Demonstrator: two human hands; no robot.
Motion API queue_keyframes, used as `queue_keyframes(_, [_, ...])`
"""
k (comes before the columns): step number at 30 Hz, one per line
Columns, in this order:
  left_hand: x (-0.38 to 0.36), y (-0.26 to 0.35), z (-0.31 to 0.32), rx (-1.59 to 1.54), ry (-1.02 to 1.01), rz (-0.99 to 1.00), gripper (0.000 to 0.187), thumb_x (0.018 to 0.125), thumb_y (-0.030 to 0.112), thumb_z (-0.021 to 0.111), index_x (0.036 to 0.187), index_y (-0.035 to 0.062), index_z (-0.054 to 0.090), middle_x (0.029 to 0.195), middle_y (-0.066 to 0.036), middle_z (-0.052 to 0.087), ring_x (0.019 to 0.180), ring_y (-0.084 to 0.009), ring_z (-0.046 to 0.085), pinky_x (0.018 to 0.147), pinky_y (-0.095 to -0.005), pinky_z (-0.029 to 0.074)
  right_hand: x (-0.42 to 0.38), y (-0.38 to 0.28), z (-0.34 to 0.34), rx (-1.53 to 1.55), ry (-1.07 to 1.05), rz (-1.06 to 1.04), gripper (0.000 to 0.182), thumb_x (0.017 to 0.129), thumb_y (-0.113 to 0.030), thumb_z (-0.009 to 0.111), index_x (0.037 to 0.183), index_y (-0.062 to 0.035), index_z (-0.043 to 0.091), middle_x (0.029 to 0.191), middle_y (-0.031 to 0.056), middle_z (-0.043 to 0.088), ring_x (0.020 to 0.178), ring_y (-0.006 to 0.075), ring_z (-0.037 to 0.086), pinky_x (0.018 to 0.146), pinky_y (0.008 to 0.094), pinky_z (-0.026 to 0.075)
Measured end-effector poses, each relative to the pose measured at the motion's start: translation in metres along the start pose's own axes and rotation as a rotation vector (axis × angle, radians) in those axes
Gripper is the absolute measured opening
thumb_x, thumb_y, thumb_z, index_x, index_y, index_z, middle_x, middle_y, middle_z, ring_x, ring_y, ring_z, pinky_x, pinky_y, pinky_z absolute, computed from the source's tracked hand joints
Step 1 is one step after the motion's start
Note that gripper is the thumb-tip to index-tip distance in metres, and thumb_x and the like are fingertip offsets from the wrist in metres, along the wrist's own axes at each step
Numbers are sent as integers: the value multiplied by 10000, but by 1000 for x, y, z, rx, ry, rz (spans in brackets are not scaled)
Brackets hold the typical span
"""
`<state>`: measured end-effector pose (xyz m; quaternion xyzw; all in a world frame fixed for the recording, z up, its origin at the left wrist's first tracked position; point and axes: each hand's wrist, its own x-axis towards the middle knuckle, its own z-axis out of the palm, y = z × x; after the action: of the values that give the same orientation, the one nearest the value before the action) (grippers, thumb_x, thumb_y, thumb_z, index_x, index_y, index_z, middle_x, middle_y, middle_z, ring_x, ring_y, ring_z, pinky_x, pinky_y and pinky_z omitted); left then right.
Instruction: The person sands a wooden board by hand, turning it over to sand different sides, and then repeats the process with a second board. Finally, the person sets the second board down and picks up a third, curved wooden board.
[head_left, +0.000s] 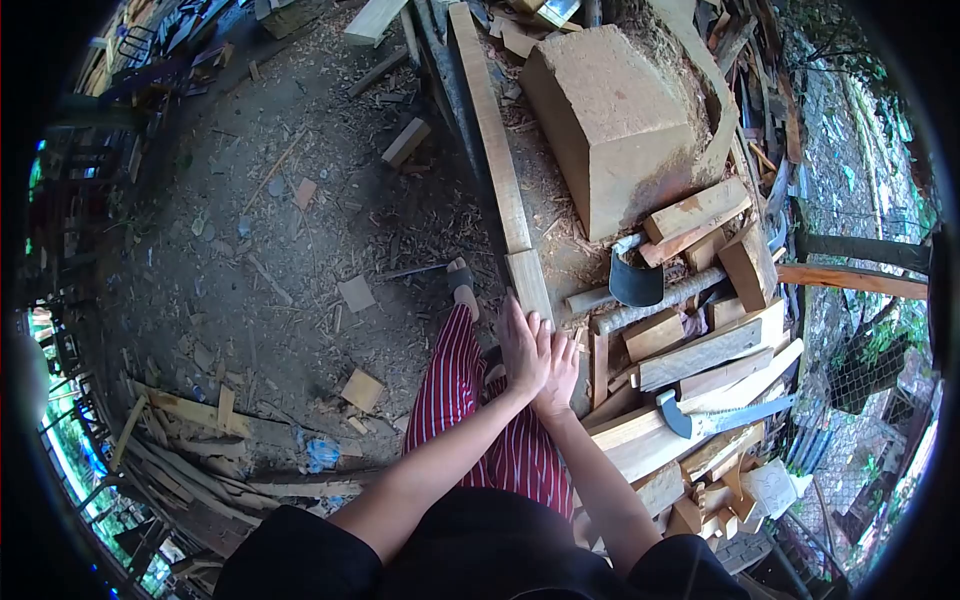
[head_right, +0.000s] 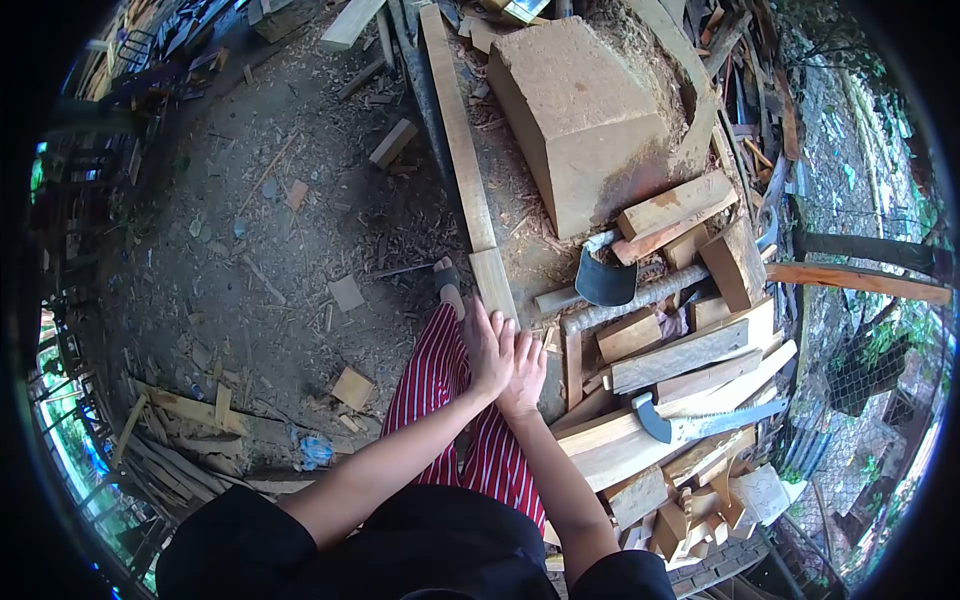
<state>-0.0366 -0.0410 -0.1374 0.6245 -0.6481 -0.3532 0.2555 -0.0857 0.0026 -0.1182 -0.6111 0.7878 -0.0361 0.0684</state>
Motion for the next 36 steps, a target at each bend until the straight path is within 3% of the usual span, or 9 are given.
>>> queue_keyframes(10, [184,-1,-9,-40,72,45,679,944,317,481,1454,-41,213,1427,-342,285,1341,-460,275,1105,-513,224,175,-33,-13,73,6,-73,601,818,-243,534,1374,-66,388,1042,148,501,950,287,496,798,381,406])
queue_keyframes(15, [333,7,-24,-56,25,25,720,939,403,467,1459,-25,214,1501,-223,284,1415,-411,165,1119,-555,139,311,-61,-11,58,116,-92,544,825,-246,533,1329,-74,428,1051,143,516,975,287,510,779,390,442])
queue_keyframes(16, [361,9,-27,-22,20,23,707,936,405,496,1460,2,246,1528,-228,210,1407,-419,164,1152,-472,132,334,-68,-17,40,138,-88,545,838,-253,525,1344,-83,413,1063,145,517,984,297,509,795,401,446])
queue_keyframes(18, [403,16,-32,14,-14,-17,743,923,452,462,1473,15,216,1557,-176,170,1440,-378,102,1137,-553,99,376,-74,-4,73,160,-89,551,852,-268,516,1362,-97,394,1103,158,514,1025,307,495,855,416,433])
queue_keyframes(25, [529,28,-39,120,75,65,686,904,447,503,1433,54,313,1562,-164,161,1439,-368,104,1152,-510,79,495,-91,7,66,362,-83,511,875,-313,495,1336,-108,414,1111,143,507,1036,277,480,819,382,409])
queue_keyframes(27, [565,25,-31,225,118,112,662,931,396,434,1421,-35,323,1527,-231,213,1419,-388,168,1159,-462,141,521,-90,13,35,332,-74,514,864,-333,508,1302,-73,440,1129,154,504,1056,290,486,800,383,415])
queue_keyframes(30, [570,39,-34,201,131,89,646,919,416,436,1389,-24,382,1537,-227,188,1416,-409,157,1157,-458,143,537,-89,10,-30,379,-80,481,894,-218,425,1346,-55,436,1200,153,517,1117,300,470,964,399,379])
queue_keyframes(33, [589,2,-16,420,91,202,632,928,396,417,1404,-16,356,1523,-197,252,1422,-346,186,1162,-468,114,524,-85,21,-25,512,-125,485,888,-248,444,1335,-60,444,1208,150,506,1135,310,453,968,386,375])
queue_keyframes(36, [525,5,-14,170,177,103,658,939,376,411,1440,-31,280,1515,-197,272,1424,-329,189,1171,-441,108,483,-70,25,59,462,-240,522,835,-348,530,1233,-13,476,1102,199,512,1048,358,493,826,432,445])
